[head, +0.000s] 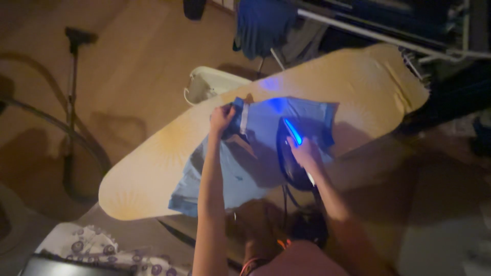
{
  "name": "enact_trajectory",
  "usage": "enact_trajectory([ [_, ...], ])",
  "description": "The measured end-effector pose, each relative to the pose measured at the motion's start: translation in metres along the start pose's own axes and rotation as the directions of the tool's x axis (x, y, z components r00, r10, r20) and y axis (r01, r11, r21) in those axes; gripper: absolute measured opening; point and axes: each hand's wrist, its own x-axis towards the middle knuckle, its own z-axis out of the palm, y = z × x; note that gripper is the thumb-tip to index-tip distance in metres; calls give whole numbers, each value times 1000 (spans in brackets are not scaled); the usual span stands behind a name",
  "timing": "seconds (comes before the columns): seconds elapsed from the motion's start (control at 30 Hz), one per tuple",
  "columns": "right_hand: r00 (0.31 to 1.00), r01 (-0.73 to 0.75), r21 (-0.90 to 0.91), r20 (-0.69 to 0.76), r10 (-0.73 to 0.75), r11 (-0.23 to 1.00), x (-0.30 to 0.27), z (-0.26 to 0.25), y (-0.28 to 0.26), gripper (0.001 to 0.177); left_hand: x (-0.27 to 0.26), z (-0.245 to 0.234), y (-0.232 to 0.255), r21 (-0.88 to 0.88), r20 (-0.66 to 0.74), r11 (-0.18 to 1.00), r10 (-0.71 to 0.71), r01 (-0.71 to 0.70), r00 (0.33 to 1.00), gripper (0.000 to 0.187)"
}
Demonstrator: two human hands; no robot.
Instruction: Ironing a blue polo shirt on an ironing board.
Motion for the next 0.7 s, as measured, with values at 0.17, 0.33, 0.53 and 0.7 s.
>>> enact_trajectory([
  [0.17, 997, -57, 73, 46, 54, 996, 37, 3, -43, 69, 3, 8, -19, -21, 24, 998, -63, 64, 998, 41],
  [0.33, 999, -15, 121, 34, 11, 993, 46, -1, -69, 64, -2, 5, -14, -138, 10, 989, -56, 57, 998, 35],
  [0.53, 970, 210, -64, 138, -199, 976, 48, -2, -67, 66, 2, 3, -8, -108, -41, 994, 8, -13, 999, 28],
  [0.7, 999, 4, 93, 53, -9, 996, 59, 7, -61, 67, 1, -16, 29, 0, -23, 989, -145, 145, 989, 36],
])
